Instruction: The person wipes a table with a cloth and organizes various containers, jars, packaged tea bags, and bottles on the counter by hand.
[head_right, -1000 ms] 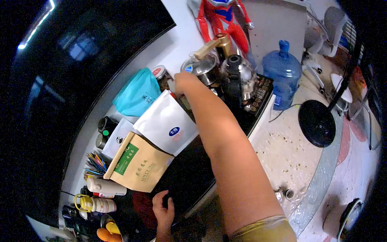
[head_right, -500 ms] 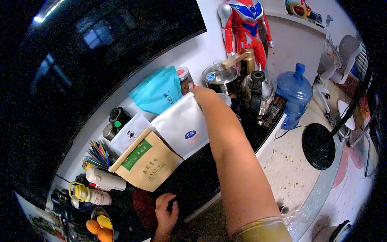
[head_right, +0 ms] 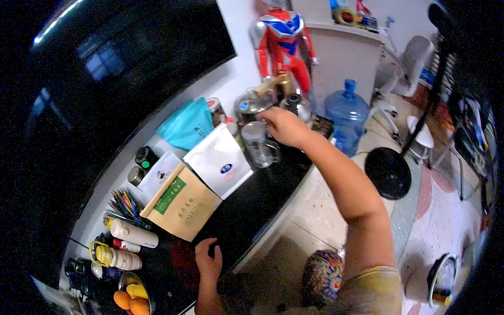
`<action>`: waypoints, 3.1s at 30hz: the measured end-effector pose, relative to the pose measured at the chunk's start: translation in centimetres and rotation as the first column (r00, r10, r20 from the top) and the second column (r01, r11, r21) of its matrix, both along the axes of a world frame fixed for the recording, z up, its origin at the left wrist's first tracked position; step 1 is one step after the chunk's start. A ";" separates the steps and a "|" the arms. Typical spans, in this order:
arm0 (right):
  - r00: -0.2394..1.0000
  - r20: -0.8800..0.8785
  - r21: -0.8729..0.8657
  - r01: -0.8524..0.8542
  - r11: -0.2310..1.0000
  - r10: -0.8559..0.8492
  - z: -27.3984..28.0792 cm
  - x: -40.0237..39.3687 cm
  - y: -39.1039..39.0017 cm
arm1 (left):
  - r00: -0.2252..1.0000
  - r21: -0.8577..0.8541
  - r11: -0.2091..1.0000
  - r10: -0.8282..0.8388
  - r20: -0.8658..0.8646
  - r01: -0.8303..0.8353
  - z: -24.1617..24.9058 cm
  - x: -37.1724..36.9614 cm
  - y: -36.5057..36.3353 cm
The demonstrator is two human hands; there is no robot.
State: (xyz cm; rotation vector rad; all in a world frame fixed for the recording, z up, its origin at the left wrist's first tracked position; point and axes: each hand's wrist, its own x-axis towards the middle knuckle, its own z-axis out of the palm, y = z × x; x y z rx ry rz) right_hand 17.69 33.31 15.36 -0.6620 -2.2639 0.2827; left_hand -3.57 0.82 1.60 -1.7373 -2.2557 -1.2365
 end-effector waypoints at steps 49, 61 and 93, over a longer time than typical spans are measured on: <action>-0.632 0.320 -0.798 -0.581 0.159 -0.706 -44.1 43.0 -75.2 | 0.954 -0.107 0.959 -0.241 0.181 0.263 4.2 11.1 -3.4; -0.626 0.339 -0.850 -0.524 0.056 -0.703 -47.2 42.3 -75.7 | 0.922 -0.185 0.927 -0.355 -0.153 0.326 6.0 9.8 -1.9; -0.072 0.323 -0.944 0.052 -0.326 -0.944 -36.8 53.6 -66.3 | 0.907 0.050 0.985 -0.132 -0.400 0.166 9.3 8.3 3.3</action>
